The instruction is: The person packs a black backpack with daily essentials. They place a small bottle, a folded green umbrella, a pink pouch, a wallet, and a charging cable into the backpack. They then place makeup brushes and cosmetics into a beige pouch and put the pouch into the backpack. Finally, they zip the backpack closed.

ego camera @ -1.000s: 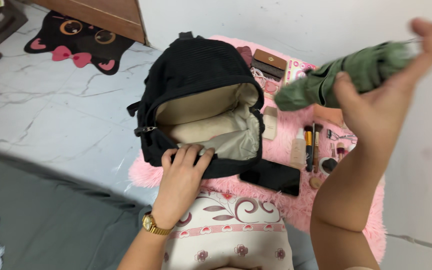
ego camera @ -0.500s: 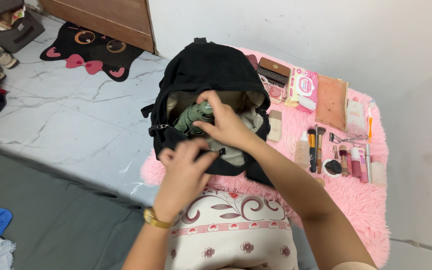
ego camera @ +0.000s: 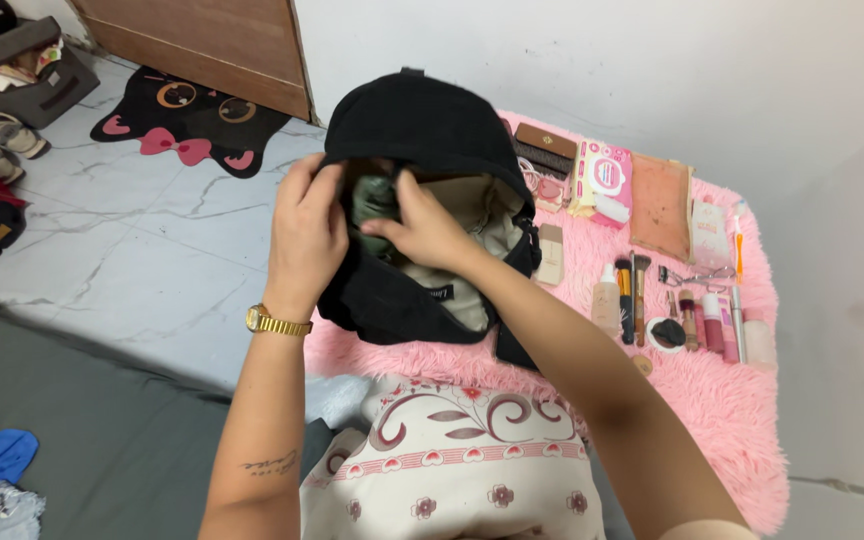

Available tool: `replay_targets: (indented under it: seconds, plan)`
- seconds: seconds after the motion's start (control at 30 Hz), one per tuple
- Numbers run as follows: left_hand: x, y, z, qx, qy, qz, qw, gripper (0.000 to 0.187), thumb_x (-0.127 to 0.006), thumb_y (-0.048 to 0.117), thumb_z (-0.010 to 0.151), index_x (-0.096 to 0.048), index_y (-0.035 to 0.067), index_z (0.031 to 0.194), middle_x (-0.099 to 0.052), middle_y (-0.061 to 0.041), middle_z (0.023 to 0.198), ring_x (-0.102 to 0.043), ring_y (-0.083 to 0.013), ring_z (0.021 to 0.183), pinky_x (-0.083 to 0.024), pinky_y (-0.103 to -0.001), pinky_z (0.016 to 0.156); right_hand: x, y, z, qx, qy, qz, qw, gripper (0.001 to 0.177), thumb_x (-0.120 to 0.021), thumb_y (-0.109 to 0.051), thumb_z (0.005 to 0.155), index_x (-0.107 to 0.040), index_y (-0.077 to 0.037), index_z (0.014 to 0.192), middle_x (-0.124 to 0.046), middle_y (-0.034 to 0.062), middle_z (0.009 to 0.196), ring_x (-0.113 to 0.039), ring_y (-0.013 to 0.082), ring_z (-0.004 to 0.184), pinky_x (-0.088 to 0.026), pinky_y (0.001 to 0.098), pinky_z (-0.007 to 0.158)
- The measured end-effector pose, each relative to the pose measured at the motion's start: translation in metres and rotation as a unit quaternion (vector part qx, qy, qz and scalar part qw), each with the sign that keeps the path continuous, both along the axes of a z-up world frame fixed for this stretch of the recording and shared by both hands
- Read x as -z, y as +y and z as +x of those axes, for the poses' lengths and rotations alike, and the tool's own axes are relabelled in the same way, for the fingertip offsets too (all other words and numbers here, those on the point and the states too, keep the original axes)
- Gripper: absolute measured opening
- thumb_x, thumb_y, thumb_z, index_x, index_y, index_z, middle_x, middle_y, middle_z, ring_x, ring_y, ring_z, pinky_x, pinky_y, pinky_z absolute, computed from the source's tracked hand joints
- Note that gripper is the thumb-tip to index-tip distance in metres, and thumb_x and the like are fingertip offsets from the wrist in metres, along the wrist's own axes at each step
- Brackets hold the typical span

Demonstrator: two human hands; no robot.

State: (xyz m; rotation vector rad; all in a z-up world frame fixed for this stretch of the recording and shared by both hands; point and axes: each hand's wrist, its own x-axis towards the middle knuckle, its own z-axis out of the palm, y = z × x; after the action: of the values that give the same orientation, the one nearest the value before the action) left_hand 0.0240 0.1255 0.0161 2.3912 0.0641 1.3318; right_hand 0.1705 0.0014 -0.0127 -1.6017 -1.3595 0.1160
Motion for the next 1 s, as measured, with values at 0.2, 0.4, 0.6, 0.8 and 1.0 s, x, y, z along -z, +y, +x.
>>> replay_targets:
  seconds: [0.2, 0.4, 0.6, 0.8, 1.0]
  plan:
    - [-0.014, -0.003, -0.015, -0.024, 0.026, 0.037, 0.999, 0.039, -0.064, -0.012, 0.078, -0.068, -0.003, 0.116, -0.058, -0.021, 0.137, -0.059, -0.0394, 0.115, -0.05, -0.044, 0.099, 0.012, 0.034, -0.001, 0.027, -0.01, -0.043, 0.999, 0.067, -0.077, -0.015, 0.084, -0.049, -0.003, 0.143, -0.066, 0.0245, 0.128, -0.064, 0.0392, 0.121, -0.051, 0.0432, 0.1]
    - [-0.01, -0.002, -0.023, -0.002, 0.053, -0.077, 0.996, 0.032, -0.071, -0.001, 0.08, -0.069, -0.003, 0.112, -0.057, -0.02, 0.133, -0.062, -0.0342, 0.102, -0.053, -0.038, 0.086, 0.041, 0.049, 0.004, 0.042, 0.012, -0.066, 0.997, 0.065, -0.075, -0.023, 0.089, -0.049, -0.008, 0.147, -0.069, 0.0213, 0.13, -0.069, 0.0351, 0.12, -0.054, 0.0415, 0.1]
    - [0.008, 0.01, -0.012, -0.091, 0.03, 0.016, 0.995, 0.029, -0.086, 0.013, 0.091, -0.072, 0.0, 0.112, -0.059, -0.018, 0.133, -0.059, -0.0377, 0.12, -0.05, -0.043, 0.098, 0.03, 0.035, 0.007, -0.095, -0.065, 0.003, 0.993, 0.083, -0.079, -0.036, 0.09, -0.037, -0.002, 0.153, -0.052, 0.0289, 0.148, -0.055, 0.0412, 0.136, -0.043, 0.0409, 0.112]
    - [0.022, 0.015, -0.008, -0.147, 0.026, 0.054, 0.987, 0.031, -0.087, 0.011, 0.091, -0.069, -0.002, 0.113, -0.056, -0.018, 0.139, -0.054, -0.0416, 0.124, -0.046, -0.047, 0.105, -0.007, -0.059, -0.007, -0.233, -0.097, -0.233, 0.939, 0.067, -0.065, -0.032, 0.102, -0.036, -0.011, 0.158, -0.054, 0.02, 0.146, -0.058, 0.0346, 0.129, -0.041, 0.0381, 0.11]
    - [0.029, 0.019, -0.001, -0.117, 0.024, 0.008, 0.993, 0.037, -0.087, 0.008, 0.091, -0.064, -0.004, 0.117, -0.052, -0.02, 0.143, -0.054, -0.0408, 0.134, -0.047, -0.045, 0.115, 0.022, -0.162, 0.084, 0.152, 0.328, -0.032, 0.932, 0.025, -0.049, -0.013, 0.104, -0.069, -0.009, 0.119, -0.076, 0.0069, 0.096, -0.071, 0.0164, 0.081, -0.055, 0.0298, 0.07]
